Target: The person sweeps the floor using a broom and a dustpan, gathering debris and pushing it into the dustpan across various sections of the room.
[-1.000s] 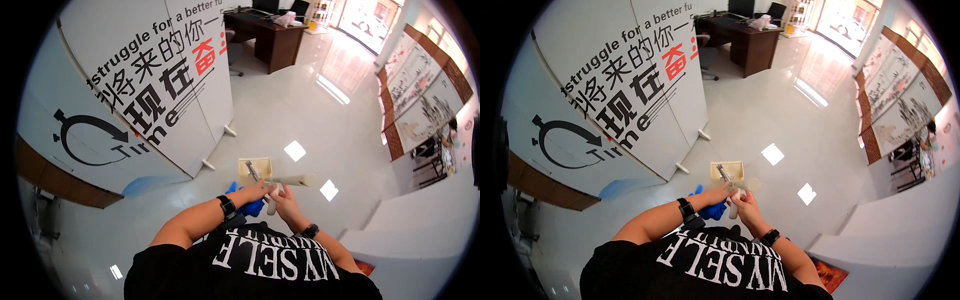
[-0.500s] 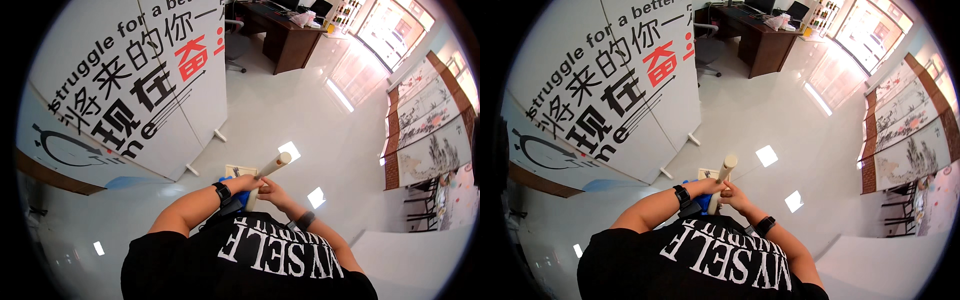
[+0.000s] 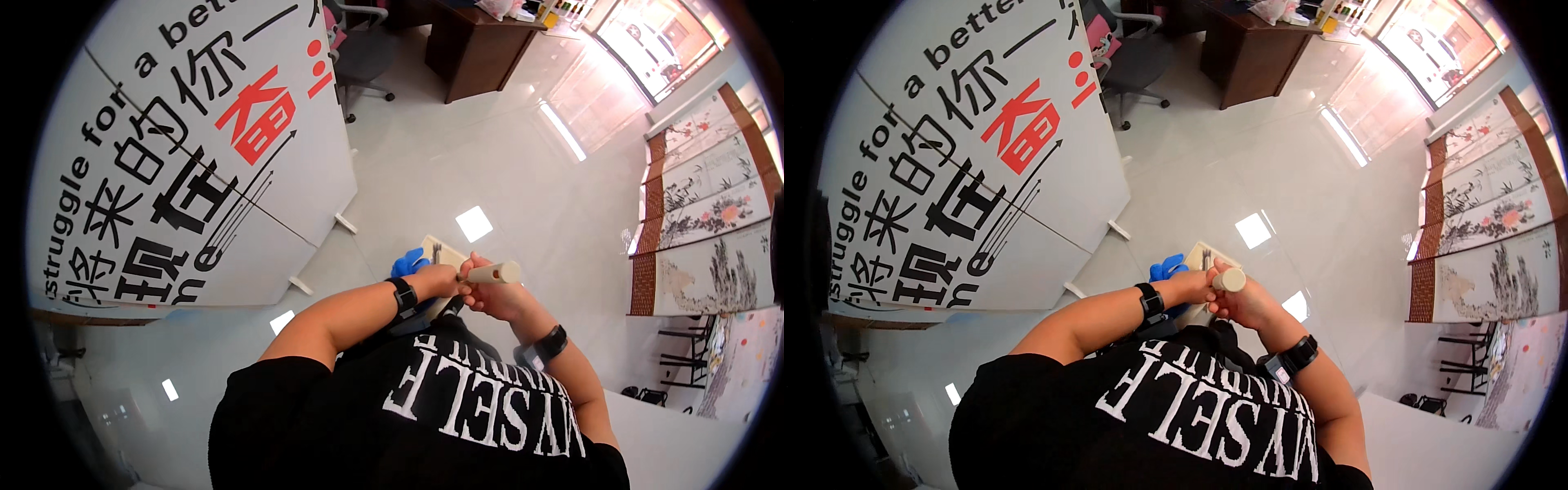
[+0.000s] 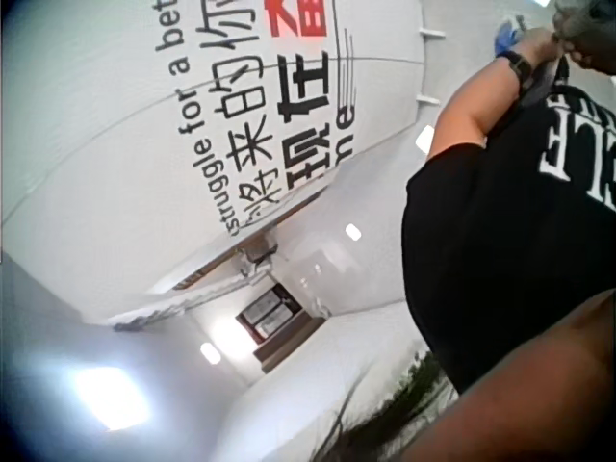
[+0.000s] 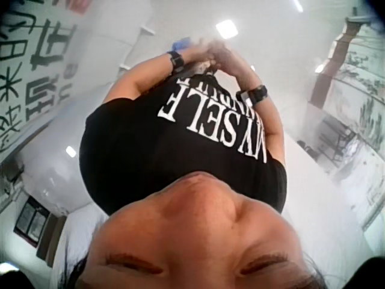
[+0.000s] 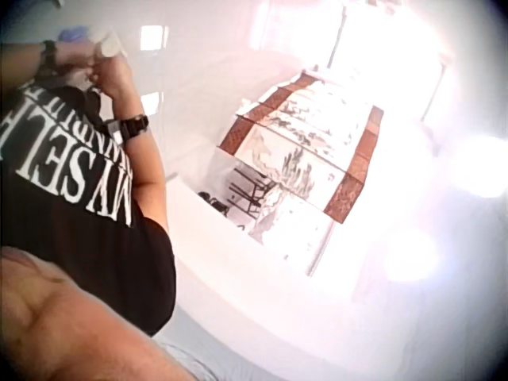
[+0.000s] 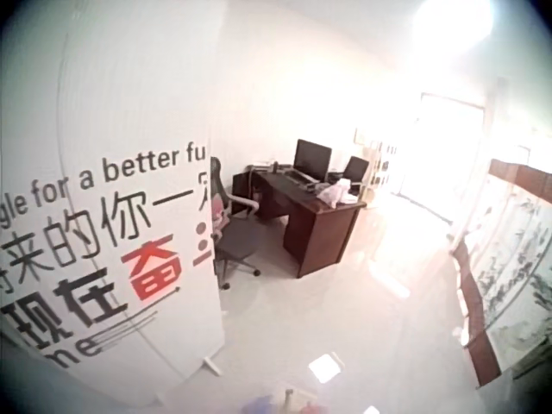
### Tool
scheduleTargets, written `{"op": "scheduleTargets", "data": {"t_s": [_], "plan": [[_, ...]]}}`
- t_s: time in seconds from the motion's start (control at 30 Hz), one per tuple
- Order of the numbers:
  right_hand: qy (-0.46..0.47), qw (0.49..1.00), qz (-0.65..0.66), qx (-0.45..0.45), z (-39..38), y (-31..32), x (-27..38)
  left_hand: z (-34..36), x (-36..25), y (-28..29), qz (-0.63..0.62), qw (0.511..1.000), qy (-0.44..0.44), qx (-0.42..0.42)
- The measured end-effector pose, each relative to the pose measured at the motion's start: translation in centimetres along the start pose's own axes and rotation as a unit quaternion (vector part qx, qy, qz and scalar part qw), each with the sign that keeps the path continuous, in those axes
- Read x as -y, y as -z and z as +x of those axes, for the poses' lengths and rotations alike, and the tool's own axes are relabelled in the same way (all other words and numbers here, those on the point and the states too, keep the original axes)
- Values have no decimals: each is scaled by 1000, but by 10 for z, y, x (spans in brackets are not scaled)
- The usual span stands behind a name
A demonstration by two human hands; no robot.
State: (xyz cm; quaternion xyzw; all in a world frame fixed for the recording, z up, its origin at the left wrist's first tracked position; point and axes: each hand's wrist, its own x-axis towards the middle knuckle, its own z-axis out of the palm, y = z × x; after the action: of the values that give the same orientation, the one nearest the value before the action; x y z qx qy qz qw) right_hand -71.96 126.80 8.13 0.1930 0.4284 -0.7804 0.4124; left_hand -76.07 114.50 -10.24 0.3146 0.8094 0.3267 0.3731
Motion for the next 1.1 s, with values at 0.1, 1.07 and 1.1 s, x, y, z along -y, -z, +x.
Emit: {"op": "scheduleTargets", "data": {"t_s": [0.1,1.07,1.1], "plan": [[-8,1000,-15,7,1,35,41,25,-41,43,41,998,19,-36],[-203,880,-374,208,215,144,333,194,7,260,18,956,244,-161],[-203,881,-372,211,222,143,336,195,10,267,13,956,250,-152]]}}
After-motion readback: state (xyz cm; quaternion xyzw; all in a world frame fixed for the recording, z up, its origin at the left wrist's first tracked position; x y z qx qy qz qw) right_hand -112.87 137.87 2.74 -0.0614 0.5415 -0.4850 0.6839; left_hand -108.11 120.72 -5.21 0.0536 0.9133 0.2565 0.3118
